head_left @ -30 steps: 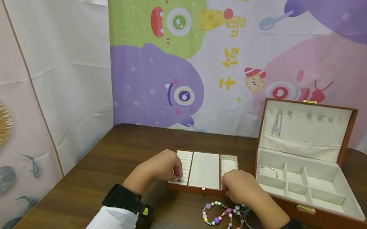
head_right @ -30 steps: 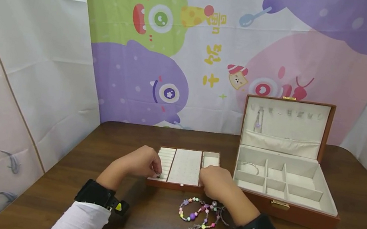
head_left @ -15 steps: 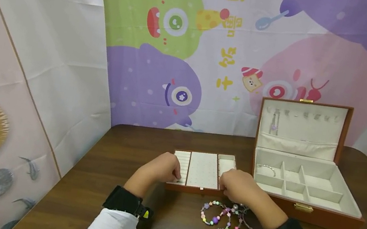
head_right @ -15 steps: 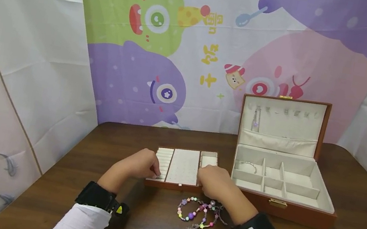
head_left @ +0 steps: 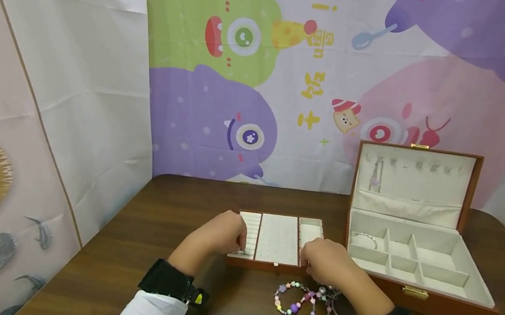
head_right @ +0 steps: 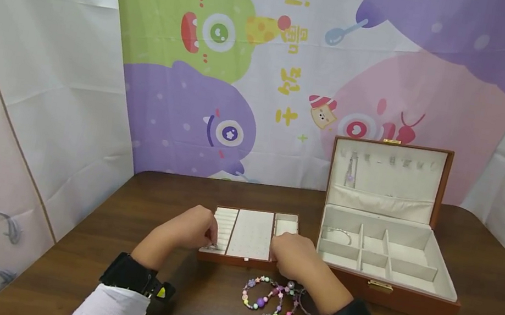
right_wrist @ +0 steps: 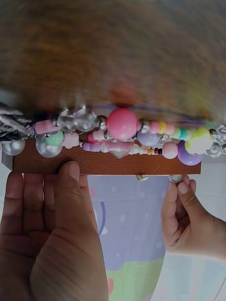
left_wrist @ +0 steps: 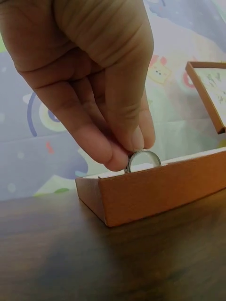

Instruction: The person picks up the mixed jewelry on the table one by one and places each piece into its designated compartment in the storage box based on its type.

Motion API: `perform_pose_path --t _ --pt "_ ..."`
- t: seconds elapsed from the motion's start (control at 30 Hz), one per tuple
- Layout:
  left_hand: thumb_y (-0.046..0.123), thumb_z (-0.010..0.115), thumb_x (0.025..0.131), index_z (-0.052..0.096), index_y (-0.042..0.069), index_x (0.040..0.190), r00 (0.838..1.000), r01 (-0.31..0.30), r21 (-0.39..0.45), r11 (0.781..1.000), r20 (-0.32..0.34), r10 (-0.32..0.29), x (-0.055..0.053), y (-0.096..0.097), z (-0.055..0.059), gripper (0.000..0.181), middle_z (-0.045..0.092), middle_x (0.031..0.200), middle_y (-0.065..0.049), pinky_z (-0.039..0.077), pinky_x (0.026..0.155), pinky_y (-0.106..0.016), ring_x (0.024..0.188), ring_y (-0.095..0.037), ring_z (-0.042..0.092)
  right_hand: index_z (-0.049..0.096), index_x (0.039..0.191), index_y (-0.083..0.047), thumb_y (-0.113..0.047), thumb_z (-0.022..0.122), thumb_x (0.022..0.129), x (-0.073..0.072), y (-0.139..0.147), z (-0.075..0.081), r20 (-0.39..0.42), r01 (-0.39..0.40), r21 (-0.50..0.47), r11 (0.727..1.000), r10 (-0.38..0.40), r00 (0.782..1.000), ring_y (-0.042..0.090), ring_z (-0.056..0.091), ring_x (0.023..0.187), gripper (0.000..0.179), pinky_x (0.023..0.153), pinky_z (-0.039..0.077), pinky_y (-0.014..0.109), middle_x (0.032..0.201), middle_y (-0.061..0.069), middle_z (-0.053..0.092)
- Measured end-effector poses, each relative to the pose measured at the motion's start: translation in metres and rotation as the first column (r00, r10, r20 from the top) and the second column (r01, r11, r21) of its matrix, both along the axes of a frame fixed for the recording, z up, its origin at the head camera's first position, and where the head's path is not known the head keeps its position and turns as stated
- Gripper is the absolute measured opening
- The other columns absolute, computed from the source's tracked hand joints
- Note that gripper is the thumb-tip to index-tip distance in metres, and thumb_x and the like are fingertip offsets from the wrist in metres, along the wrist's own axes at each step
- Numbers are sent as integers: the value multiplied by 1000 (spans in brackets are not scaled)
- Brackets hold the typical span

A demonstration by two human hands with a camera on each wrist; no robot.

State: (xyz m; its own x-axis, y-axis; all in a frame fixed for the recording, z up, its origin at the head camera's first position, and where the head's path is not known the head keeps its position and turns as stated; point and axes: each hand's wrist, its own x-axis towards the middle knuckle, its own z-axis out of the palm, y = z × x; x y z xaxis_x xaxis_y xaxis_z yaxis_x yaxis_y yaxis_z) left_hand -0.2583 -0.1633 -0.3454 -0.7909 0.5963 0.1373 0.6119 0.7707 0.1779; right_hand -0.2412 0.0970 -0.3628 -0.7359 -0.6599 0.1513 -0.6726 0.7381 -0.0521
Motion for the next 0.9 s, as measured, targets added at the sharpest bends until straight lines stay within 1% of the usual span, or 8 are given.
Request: perform_pose_path --t 0.13,0.27,0.43,0.67,0.9 --pt "-10 68 72 75 10 63 1000 24 -34 999 -18 -25 -2 1 -2 24 66 64 5 50 60 -24 64 -9 57 68 69 -14 1 78 74 -1 0 -2 -6 -1 2 1000 1 1000 18 61 66 19 55 51 35 69 -5 63" --pt "-10 69 72 76 11 63 999 23 -54 998 -22 -24 -1 3 -3 24 67 65 5 51 62 -24 65 -11 60 69 70 -14 0 79 74 -1 0 -4 -3 8 9 1000 -8 1000 19 62 68 18 56 51 36 71 -4 64" --pt "-10 69 73 75 11 62 999 3 -65 998 -38 -5 -1 7 -4 25 66 65 5 52 63 -26 66 -11 61 70 71 -14 -1 79 75 -2 1 -3 0 14 16 1000 -14 1000 20 63 69 16 56 52 37 71 -4 64" --pt "-10 68 77 73 12 60 999 -41 -90 995 -30 39 -1 11 -7 27 63 63 6 51 64 -27 63 -10 55 69 70 -13 -1 78 75 -1 0 0 -4 12 18 1000 -12 1000 20 62 67 16 54 51 37 70 -3 63" --pt "-9 70 77 73 12 61 999 -41 -87 995 -31 39 -1 11 -8 27 65 66 5 53 65 -28 64 -10 56 71 73 -13 -1 78 76 1 0 0 15 24 18 1000 -24 1000 21 64 70 15 56 52 39 73 -3 66"
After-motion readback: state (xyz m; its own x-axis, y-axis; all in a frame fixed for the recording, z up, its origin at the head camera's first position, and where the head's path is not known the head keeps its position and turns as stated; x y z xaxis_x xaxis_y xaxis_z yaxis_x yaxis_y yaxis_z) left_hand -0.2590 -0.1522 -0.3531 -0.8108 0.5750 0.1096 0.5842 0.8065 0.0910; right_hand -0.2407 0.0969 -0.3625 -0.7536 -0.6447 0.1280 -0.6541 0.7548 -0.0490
